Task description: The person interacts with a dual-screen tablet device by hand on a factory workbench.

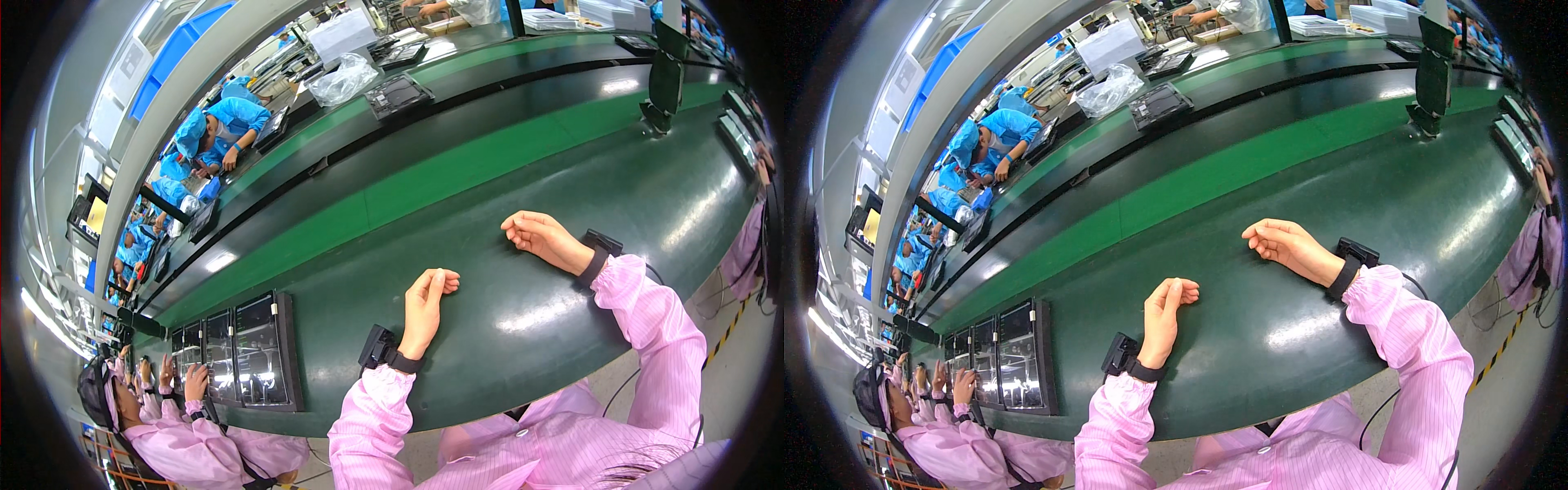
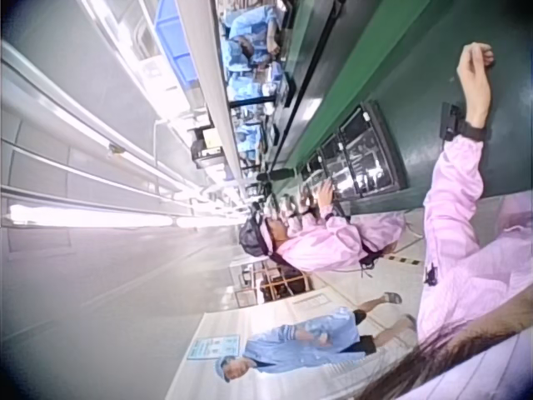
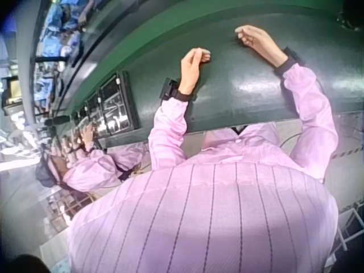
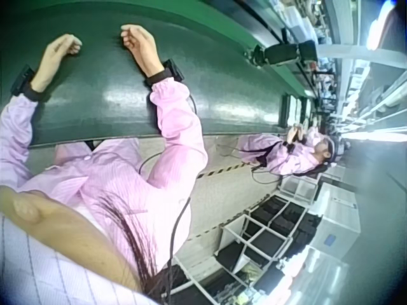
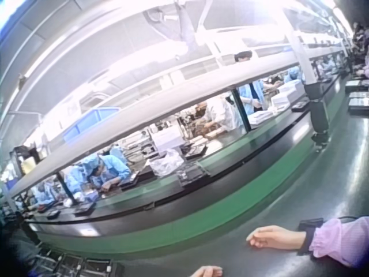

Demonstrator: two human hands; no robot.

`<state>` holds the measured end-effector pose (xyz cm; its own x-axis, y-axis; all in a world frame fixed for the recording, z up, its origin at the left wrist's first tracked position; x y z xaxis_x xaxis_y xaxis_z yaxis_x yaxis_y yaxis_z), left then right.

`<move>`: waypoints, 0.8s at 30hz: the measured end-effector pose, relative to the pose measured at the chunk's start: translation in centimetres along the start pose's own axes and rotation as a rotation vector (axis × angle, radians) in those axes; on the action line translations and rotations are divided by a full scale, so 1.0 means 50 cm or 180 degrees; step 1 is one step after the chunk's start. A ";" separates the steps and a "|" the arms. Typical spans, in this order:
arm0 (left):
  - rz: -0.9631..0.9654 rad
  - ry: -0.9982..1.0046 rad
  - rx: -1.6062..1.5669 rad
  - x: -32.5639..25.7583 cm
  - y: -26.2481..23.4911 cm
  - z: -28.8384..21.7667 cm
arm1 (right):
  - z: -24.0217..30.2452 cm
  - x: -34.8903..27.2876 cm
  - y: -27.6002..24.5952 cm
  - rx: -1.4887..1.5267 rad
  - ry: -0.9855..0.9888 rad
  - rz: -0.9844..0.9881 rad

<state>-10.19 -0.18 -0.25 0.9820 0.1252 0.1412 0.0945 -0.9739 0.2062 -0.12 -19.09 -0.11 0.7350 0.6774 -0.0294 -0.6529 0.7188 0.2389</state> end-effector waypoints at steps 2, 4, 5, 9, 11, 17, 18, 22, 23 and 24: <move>0.0015 0.0004 -0.0005 0.000 -0.001 0.002 | 0.000 0.000 0.001 0.0000 0.0002 0.0007; 0.0014 0.0002 0.0000 0.001 -0.002 0.002 | 0.000 0.001 0.001 0.0000 0.0003 0.0012; 0.0017 -0.0002 0.0007 0.001 -0.002 0.001 | 0.000 0.001 0.000 -0.0002 -0.0001 0.0010; 0.0047 0.0007 -0.0013 0.001 0.001 0.000 | -0.003 0.002 -0.002 0.0022 -0.0054 0.0088; 0.0011 -0.0006 0.0076 0.000 -0.001 -0.004 | -0.003 0.002 -0.001 0.0005 -0.0063 0.0096; 0.0024 0.0000 0.0008 -0.001 -0.002 -0.001 | 0.000 -0.001 0.003 -0.0015 -0.0045 0.0103; 0.0024 0.0004 0.0007 -0.002 -0.002 -0.002 | 0.000 -0.001 0.003 -0.0017 -0.0039 0.0096; 0.0010 -0.0011 -0.0040 -0.002 -0.003 -0.001 | -0.002 0.001 0.003 -0.0011 -0.0049 0.0103; 0.0027 0.0007 -0.0002 -0.001 -0.003 -0.001 | -0.003 0.002 0.002 -0.0006 -0.0052 0.0096; 0.0029 0.0005 -0.0005 0.001 -0.004 0.000 | -0.003 0.003 0.001 0.0000 -0.0053 0.0088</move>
<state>-10.18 0.00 -0.30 0.9826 0.1167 0.1446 0.0854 -0.9747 0.2065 -0.08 -18.96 -0.26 0.7196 0.6944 -0.0064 -0.6731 0.6997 0.2394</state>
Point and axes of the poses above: each hand's wrist, its own x-axis towards the middle knuckle, its own y-axis out of the palm, z = x × y, the point moved 9 cm from there along x, towards the middle knuckle, and after that the axes turned 12 degrees about -x, right-handed, at the moved point
